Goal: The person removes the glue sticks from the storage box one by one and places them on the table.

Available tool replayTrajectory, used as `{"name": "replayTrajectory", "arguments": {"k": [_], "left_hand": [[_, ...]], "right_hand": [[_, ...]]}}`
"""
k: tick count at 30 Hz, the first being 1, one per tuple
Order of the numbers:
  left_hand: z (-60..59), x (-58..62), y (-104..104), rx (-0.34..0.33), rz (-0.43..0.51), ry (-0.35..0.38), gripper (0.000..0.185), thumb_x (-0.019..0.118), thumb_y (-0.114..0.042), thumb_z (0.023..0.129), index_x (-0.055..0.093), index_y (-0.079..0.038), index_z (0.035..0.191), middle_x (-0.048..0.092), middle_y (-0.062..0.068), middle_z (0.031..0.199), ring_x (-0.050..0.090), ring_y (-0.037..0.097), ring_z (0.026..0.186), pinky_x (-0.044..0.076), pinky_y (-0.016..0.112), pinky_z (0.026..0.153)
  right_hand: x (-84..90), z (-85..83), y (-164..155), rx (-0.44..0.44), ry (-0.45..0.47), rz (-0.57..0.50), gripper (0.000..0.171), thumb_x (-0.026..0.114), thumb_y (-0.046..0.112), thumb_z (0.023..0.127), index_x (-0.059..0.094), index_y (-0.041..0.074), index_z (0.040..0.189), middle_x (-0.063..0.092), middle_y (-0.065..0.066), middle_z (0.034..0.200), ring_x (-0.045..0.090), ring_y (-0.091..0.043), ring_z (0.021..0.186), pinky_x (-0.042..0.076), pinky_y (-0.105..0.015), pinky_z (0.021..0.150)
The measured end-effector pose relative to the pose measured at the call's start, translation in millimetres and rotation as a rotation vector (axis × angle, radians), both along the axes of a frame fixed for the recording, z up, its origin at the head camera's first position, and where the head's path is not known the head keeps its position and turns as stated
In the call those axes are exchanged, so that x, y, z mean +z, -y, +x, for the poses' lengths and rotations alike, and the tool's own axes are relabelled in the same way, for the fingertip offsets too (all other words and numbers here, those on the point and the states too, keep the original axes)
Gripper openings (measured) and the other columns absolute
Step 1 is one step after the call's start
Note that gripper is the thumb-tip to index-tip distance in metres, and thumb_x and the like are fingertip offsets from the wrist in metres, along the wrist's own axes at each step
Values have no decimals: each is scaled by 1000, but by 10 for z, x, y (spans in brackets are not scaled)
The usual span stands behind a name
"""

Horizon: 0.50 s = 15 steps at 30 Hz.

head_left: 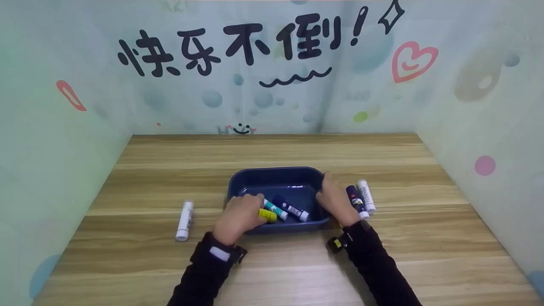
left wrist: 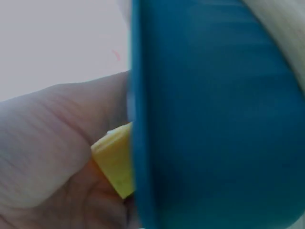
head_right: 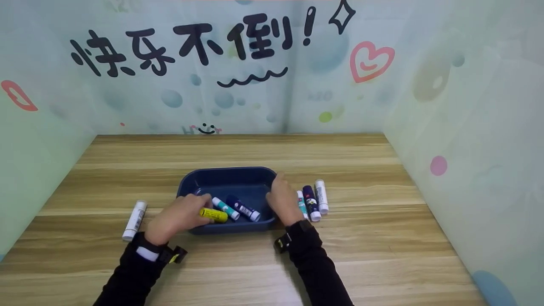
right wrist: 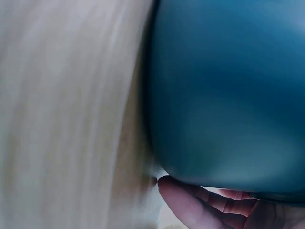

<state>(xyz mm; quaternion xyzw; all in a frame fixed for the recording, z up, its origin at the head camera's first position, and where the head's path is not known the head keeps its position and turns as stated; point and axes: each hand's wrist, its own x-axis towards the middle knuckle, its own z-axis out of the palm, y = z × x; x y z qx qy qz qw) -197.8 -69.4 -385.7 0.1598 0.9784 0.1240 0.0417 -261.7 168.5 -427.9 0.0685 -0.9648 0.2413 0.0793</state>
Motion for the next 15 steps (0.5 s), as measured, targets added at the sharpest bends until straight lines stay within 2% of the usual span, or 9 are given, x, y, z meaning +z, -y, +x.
{"name": "replayTrajectory", "arguments": {"k": [3,5,7,9,12,13,15], "left_hand": [[-1,-55,-16,-17,-31,-62,27,74,-26,77,63,-5,88,67,9,82,62,29,77,48,46,74],[0,-72,-21,-23,-38,-71,25,71,-26,80,65,-4,89,67,11,83,62,31,80,47,48,76],[1,-69,-18,-28,-36,-63,25,65,-26,85,66,-5,99,67,14,90,61,34,88,47,49,80],[2,-50,-10,-27,-31,-41,29,58,-25,91,63,-10,115,64,18,102,58,36,98,46,50,85],[5,8,23,-17,0,-10,40,48,-23,97,47,-24,136,56,24,111,51,37,103,44,48,89],[10,36,41,-9,11,-1,42,44,-22,98,43,-28,139,53,25,113,49,36,105,44,48,91],[18,100,89,13,49,31,48,42,-17,98,34,-34,143,48,28,117,47,35,104,45,46,87]], "right_hand": [[3,14,0,4,-8,0,38,51,0,76,44,-12,112,57,-32,99,59,-46,87,48,-54,72],[5,23,2,6,-18,5,39,51,0,75,44,-12,112,57,-32,100,59,-46,87,48,-54,72],[6,30,4,5,-21,8,40,51,1,75,44,-12,113,56,-32,101,58,-47,88,48,-54,71],[5,31,2,5,-18,8,42,51,1,75,43,-12,114,56,-33,102,58,-47,88,48,-54,71],[9,28,-1,0,1,2,44,51,1,75,42,-12,116,56,-33,103,58,-47,90,48,-54,73],[11,28,-2,-1,8,0,44,52,1,75,42,-12,116,56,-33,104,58,-47,90,48,-54,74],[9,23,-3,-4,15,-2,44,52,1,76,42,-12,117,56,-33,104,58,-47,91,48,-54,75]]}}
